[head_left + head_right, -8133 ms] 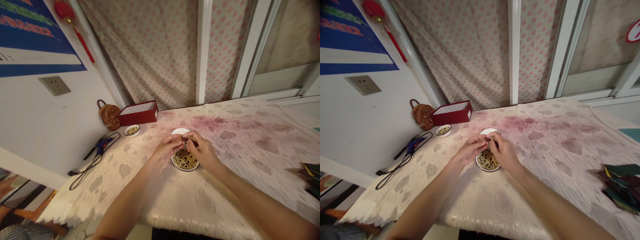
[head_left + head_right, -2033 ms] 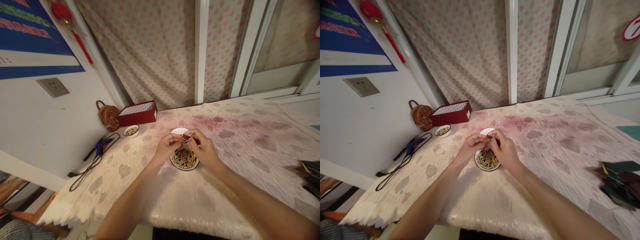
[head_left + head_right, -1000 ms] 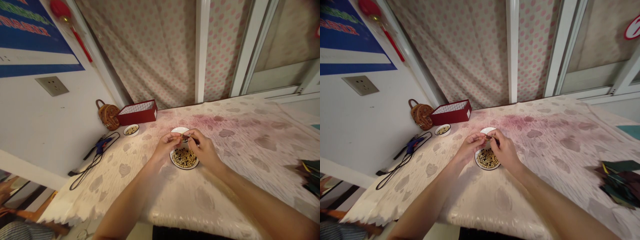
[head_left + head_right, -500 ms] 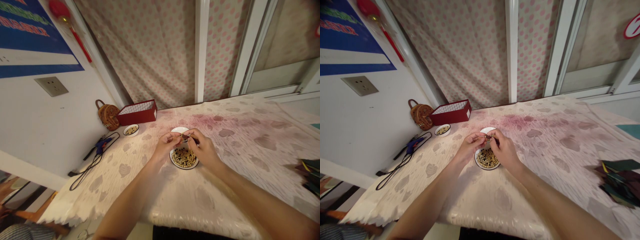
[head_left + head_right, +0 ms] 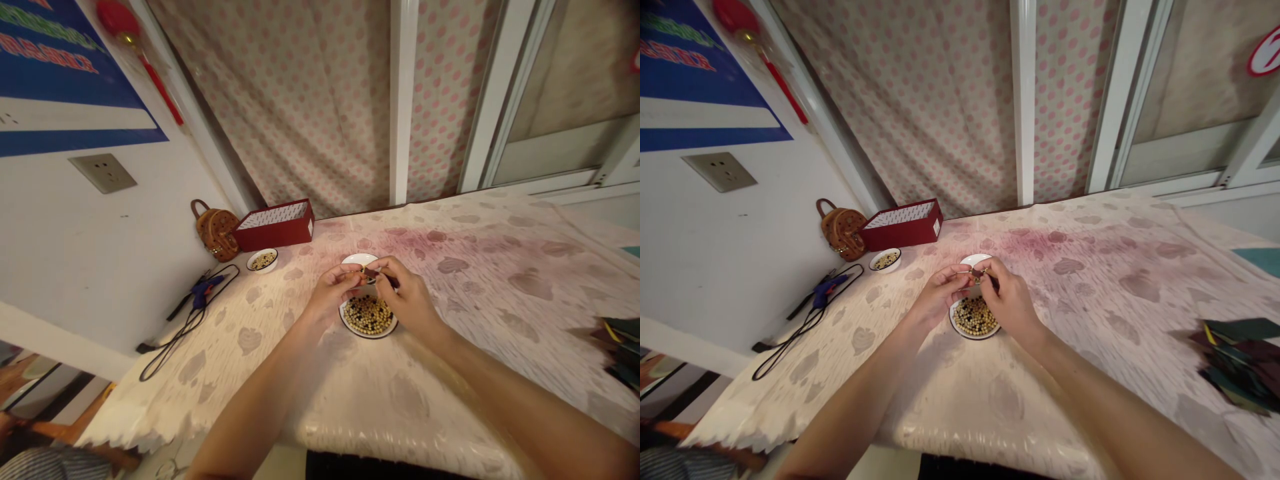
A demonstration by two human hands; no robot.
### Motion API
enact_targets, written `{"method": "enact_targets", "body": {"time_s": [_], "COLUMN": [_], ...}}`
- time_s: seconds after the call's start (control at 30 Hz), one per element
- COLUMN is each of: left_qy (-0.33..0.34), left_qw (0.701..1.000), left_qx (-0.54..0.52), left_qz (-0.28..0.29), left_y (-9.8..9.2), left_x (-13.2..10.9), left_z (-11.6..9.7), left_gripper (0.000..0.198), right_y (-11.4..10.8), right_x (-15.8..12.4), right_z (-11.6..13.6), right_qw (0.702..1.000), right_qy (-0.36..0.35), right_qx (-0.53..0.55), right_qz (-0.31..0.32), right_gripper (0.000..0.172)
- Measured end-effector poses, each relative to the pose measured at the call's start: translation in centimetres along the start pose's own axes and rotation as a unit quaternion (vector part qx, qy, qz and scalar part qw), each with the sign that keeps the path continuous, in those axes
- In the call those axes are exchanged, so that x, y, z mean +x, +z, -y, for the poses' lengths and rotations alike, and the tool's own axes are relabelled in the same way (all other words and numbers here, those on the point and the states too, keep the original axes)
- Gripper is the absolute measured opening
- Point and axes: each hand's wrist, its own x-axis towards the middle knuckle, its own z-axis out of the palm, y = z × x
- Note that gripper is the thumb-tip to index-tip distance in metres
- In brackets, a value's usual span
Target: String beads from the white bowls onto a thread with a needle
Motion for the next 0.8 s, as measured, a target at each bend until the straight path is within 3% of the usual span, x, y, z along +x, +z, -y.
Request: {"method": "enact_targets", "body": {"time_s": [0.4, 0.8], "left_qy": [-0.004, 0.001], "left_qw": [0.999, 0.999], "left_qx": [-0.045, -0.041], "left_qz": [-0.030, -0.008], "left_y": [-0.14, 0.21], "left_x": [0.27, 0.14], "left_z": [0.25, 0.32], "left_gripper": [0.038, 0.038], "right_y": [0.08, 0.31], "right_x": [0.01, 0.00], "right_z": [0.17, -0.09], "right_qw": [1.000, 1.000], "right_qy": [0.002, -0.003], "right_qx": [0.006, -0.009], "right_qz": [0.010, 0.017], "right_gripper": [0.016, 0.017]}}
